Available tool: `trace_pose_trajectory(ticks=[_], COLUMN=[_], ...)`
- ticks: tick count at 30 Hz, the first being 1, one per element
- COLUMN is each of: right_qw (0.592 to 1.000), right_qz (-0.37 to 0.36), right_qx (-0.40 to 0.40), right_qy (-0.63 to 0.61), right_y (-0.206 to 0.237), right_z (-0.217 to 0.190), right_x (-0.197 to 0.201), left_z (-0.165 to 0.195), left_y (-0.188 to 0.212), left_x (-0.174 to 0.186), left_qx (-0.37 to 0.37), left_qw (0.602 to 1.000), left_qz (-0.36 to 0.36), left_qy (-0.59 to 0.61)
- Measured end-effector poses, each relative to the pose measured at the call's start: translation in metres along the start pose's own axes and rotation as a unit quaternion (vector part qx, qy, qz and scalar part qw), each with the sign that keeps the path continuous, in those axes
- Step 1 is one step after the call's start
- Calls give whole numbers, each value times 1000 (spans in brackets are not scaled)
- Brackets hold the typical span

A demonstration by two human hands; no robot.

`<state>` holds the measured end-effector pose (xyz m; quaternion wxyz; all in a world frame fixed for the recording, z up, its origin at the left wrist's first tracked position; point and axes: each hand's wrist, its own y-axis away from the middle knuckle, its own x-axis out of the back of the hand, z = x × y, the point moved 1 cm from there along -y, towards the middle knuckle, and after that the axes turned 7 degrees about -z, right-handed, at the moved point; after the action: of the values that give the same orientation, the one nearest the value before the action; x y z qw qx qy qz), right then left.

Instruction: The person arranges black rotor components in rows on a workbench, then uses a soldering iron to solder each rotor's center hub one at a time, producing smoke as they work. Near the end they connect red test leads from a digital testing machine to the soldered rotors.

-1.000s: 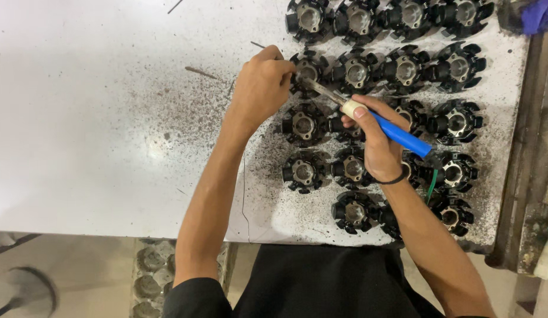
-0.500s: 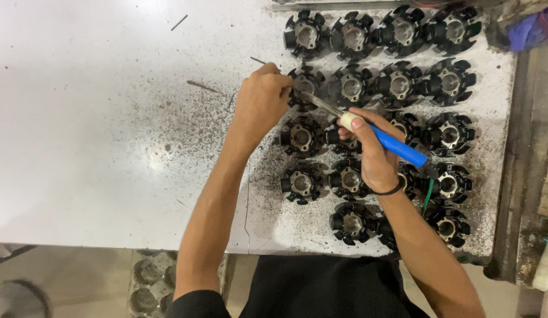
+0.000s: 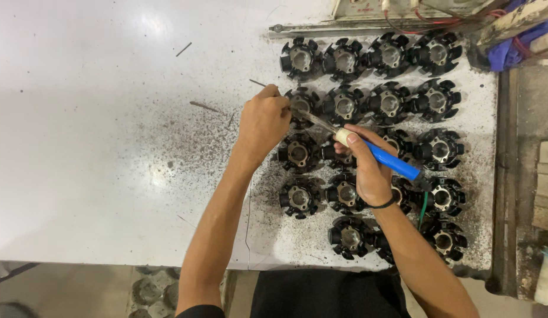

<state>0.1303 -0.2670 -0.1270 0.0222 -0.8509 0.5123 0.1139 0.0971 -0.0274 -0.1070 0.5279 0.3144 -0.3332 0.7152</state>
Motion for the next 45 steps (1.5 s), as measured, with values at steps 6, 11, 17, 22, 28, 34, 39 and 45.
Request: trace_pose_trajectory(ticks=[6,11,17,22,28,34,39,45], right_qw=[1000,1000,1000,1000,1000,993,996,996], right_qz=[1,-1,8,-8,-15,-23,-38,-69], right_qx=[8,20,25,22,0,114,81,56], right_qy=[2,-17,-5,-10,2,-10,-6,3], right_y=[1,0,-2,-1,2,-11,-50,-95], right_z=[0,2,4,4,7,-33,-45,-25], right_x=[-1,0,0,2,1,28,32,9], left_z=[-5,-4,-3,-5,-9,27,82,73], left_y=[2,4,6,7,1,14,14,-66], left_x=[-2,-3,-1,-2,-8,26,95,88], left_qx=[-4,-4,4,-5,9,-5,-70,-131], left_qw=[1000,1000,1000,1000,999,999,995,962], left_qz=[5,16,17,22,-31,39,71,236], left_qy=[-7,0,13,3,-35,-17,-7,-47])
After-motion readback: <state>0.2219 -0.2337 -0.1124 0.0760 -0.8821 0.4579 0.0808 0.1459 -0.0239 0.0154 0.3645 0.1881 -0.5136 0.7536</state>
